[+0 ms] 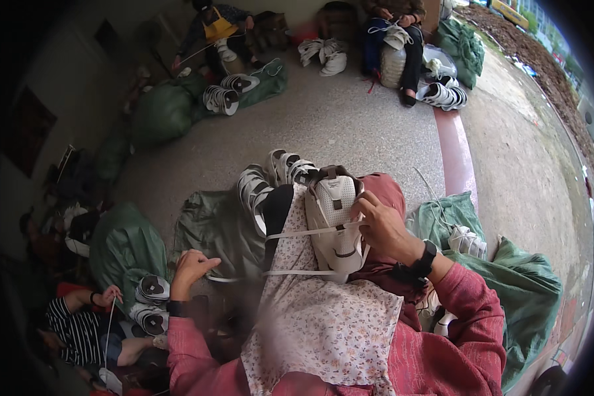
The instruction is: The person is threading laces into white sneakers.
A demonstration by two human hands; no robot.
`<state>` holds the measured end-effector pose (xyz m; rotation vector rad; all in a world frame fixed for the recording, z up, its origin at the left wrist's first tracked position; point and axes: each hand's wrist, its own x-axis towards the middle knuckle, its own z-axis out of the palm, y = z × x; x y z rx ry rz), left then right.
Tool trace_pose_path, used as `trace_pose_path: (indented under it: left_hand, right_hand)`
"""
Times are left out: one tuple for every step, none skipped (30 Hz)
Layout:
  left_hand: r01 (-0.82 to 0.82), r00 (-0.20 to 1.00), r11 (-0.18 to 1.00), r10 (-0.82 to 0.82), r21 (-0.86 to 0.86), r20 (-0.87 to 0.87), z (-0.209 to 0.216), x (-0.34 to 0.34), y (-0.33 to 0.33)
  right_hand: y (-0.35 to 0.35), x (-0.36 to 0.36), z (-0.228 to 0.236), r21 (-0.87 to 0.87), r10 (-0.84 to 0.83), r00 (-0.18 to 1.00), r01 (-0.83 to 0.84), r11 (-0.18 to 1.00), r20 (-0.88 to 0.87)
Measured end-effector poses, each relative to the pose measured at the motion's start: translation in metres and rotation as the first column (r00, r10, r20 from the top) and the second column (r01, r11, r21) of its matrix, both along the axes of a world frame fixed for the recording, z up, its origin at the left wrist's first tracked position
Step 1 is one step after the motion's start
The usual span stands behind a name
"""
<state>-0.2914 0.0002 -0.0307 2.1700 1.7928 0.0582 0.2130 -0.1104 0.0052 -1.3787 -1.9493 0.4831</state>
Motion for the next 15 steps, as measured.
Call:
trace_pose_path:
  left_hand:
    - [0.042,0.999,0.995,-0.041,0.091,-0.013,0.017,0.027,-0.006]
    - [0.082,0.997,0.98,-0.078,0.184,-0.031,0.037,0.057,-0.011]
    - [0.133,0.973,0.94,-0.185,0.313,0.141,0.045,0.08,-0.013]
    - [0.159,0.905,0.88,-0.311,0.447,0.291,0.051,0.103,-0.012]
    - [0.229,0.862,0.908,-0.357,0.352,0.36,0.055,0.125,-0.011]
    - [0.315,0.806,0.871,-0.455,0.378,0.378,0.061,0.155,-0.012]
    - [0.376,0.763,0.862,-0.497,0.341,0.413,0.064,0.176,-0.017]
    - [0.468,0.711,0.803,-0.59,0.369,0.382,0.057,0.194,-0.017]
    - [0.516,0.692,0.779,-0.624,0.355,0.364,0.05,0.211,-0.021]
    - [0.584,0.667,0.731,-0.68,0.351,0.305,0.04,0.221,-0.024]
    - [0.573,0.676,0.739,-0.671,0.354,0.304,0.033,0.228,-0.027]
    - [0.6,0.681,0.741,-0.671,0.302,0.294,0.028,0.235,-0.029]
    - [0.623,0.687,0.742,-0.67,0.248,0.281,0.024,0.238,-0.031]
    - [0.565,0.693,0.82,-0.413,-0.089,0.591,0.035,0.242,-0.037]
    - [0.567,0.695,0.819,-0.418,-0.089,0.585,0.031,0.24,-0.04]
  right_hand:
    - [-0.005,-0.001,0.001,0.025,-0.065,0.995,0.063,0.998,0.076]
    - [-0.009,-0.001,0.002,0.058,-0.128,0.98,0.121,0.991,0.15]
    - [-0.011,0.0,0.004,0.059,-0.105,0.982,0.096,0.994,0.159]
    - [-0.013,0.003,0.006,0.088,-0.072,0.969,0.053,0.995,0.236]
    - [-0.015,0.009,0.006,0.115,-0.047,0.948,0.011,0.993,0.315]
    - [-0.018,0.018,-0.001,-0.045,0.02,0.975,-0.01,0.999,0.223]
    - [-0.023,0.019,0.001,-0.047,0.037,0.972,-0.027,0.999,0.231]
    - [-0.031,0.02,0.01,-0.226,0.052,0.987,-0.086,0.97,-0.151]
    - [-0.038,0.021,0.018,-0.363,-0.006,0.86,-0.209,0.908,-0.51]
    - [-0.045,0.023,0.026,-0.404,-0.095,0.716,-0.275,0.872,-0.691]
    - [-0.051,0.026,0.027,-0.402,-0.083,0.719,-0.287,0.869,-0.69]
    - [-0.059,0.031,0.026,-0.283,-0.081,0.538,-0.304,0.91,-0.839]
    - [-0.064,0.037,0.025,-0.16,-0.059,0.326,-0.294,0.942,-0.943]
    - [-0.07,0.044,0.022,-0.156,-0.057,0.322,-0.29,0.944,-0.945]
    - [-0.075,0.052,0.018,-0.017,0.013,0.105,-0.278,0.96,-0.994]
